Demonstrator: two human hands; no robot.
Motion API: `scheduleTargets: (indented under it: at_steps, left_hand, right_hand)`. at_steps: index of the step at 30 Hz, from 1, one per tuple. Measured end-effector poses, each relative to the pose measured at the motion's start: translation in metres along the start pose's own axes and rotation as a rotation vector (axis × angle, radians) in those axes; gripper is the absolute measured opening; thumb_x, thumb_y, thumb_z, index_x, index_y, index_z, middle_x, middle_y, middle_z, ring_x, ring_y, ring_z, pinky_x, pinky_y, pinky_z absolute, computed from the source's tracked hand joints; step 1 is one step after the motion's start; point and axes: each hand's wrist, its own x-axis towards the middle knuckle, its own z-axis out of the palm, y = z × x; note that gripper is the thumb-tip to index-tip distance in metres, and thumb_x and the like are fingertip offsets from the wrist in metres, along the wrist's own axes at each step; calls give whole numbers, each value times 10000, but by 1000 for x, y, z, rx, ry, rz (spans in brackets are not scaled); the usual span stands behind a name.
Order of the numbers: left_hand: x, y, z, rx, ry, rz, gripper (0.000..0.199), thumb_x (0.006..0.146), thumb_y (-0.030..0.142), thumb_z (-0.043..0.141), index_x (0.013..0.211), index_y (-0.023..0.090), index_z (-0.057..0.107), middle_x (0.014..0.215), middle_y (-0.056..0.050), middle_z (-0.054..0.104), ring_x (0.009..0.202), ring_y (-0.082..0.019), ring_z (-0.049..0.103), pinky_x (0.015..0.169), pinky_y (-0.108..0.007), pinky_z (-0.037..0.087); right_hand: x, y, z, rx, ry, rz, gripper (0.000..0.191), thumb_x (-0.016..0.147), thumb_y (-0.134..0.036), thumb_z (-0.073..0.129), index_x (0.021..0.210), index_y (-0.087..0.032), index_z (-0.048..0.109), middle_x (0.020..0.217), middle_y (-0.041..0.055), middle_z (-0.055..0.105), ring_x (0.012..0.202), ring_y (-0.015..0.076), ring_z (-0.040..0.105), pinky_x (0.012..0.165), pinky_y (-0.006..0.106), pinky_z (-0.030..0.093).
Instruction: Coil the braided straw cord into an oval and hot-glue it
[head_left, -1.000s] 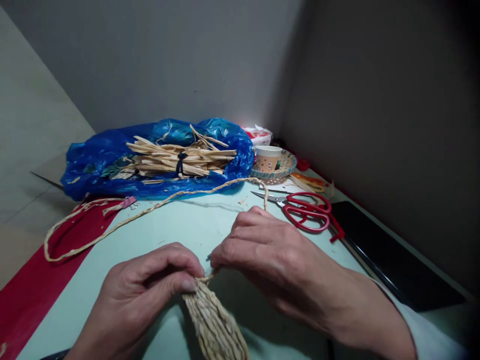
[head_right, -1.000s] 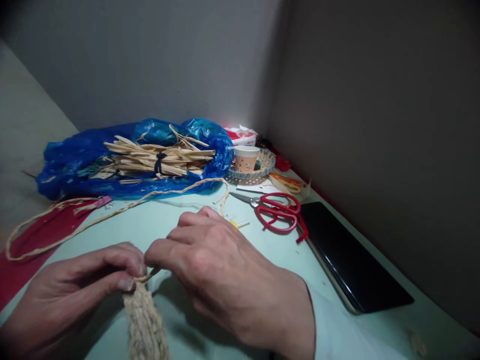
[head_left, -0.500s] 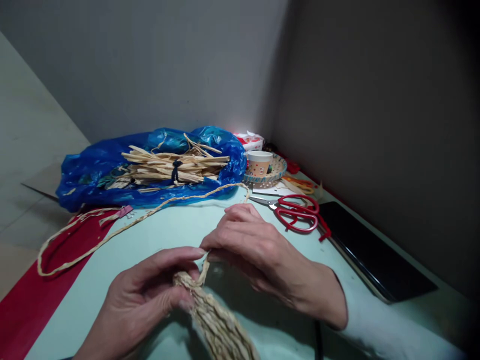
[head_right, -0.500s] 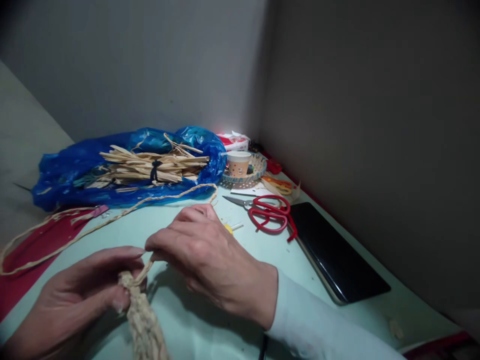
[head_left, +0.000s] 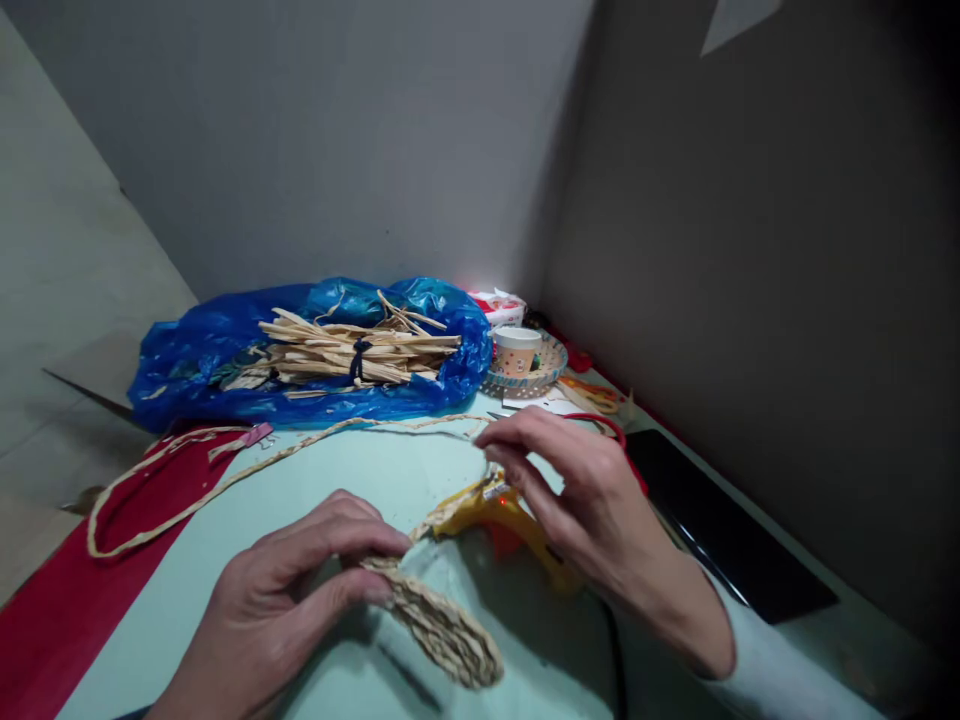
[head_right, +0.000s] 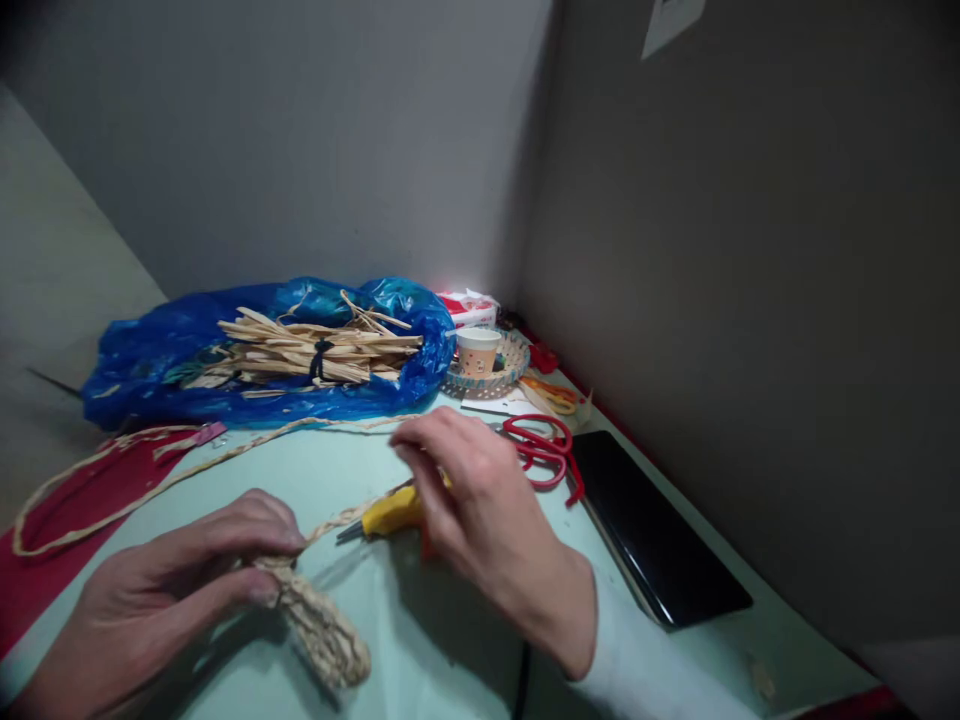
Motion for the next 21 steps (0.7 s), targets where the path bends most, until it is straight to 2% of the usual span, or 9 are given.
scheduleTargets:
  at_steps: [3, 6, 8, 10, 13, 17, 19, 21]
  left_hand:
    - [2, -9, -7, 68, 103, 73, 277, 785, 169, 725, 905, 409, 789, 842, 72, 757, 822, -152, 704, 720, -166, 554]
    - [2, -12, -10, 115, 202, 76, 238, 775, 203, 749, 896, 404, 790, 861, 85, 764, 826, -129, 703, 722, -124, 536]
    - [2, -10, -11, 145, 202, 88, 254, 777, 191, 744, 897, 409, 793, 865, 87, 765, 820, -125, 706, 724, -124, 535]
    - [2, -7, -11, 171, 194, 99, 282, 778, 172, 739, 903, 419, 793, 871, 92, 766, 829, -121, 706, 740, -128, 532]
    - [4, -5, -13, 176, 206, 91, 277, 782, 180, 741, 906, 422, 793, 879, 96, 768, 844, -114, 703, 751, -122, 522]
    - [6, -8, -15, 154, 187, 30, 232, 793, 202, 742, 899, 401, 801, 871, 79, 768, 833, -112, 704, 741, -120, 516]
    - [7, -10, -16, 125, 187, 3, 219, 790, 210, 750, 893, 395, 805, 866, 70, 769, 834, -116, 702, 736, -123, 514]
    - [8, -10, -16, 93, 185, -18, 214, 785, 208, 755, 885, 388, 810, 866, 60, 769, 843, -123, 698, 739, -129, 513]
  right_hand:
    - [-12, 11, -14, -135, -80, 172, 131, 1000, -216, 484, 901, -182, 563, 811, 33, 612, 684, 168, 550, 642, 289, 399]
    - [-27, 17, -14, -226, -278, 294, 194, 951, -344, 573, 850, -179, 569, 791, 72, 620, 639, 212, 539, 579, 318, 329]
    - [-33, 17, -9, -257, -391, 344, 245, 901, -395, 639, 804, -181, 569, 784, 88, 625, 615, 220, 518, 563, 322, 272]
    - [-36, 15, -4, -257, -456, 375, 230, 891, -375, 641, 786, -190, 554, 765, 74, 617, 603, 209, 494, 565, 322, 244]
    - [-38, 13, -2, -221, -486, 430, 125, 874, -284, 595, 794, -203, 542, 764, 51, 605, 642, 208, 501, 590, 323, 271]
    - [-43, 20, -11, -107, -472, 586, 37, 807, -250, 546, 790, -217, 540, 713, 17, 589, 624, 193, 529, 561, 301, 332]
    - [-50, 25, -19, -18, -471, 652, 98, 806, -294, 510, 860, -216, 535, 739, 16, 606, 621, 182, 557, 544, 284, 393]
    - [-59, 26, -28, 137, -473, 738, 216, 828, -401, 474, 930, -214, 506, 724, 11, 611, 531, 153, 538, 480, 263, 411]
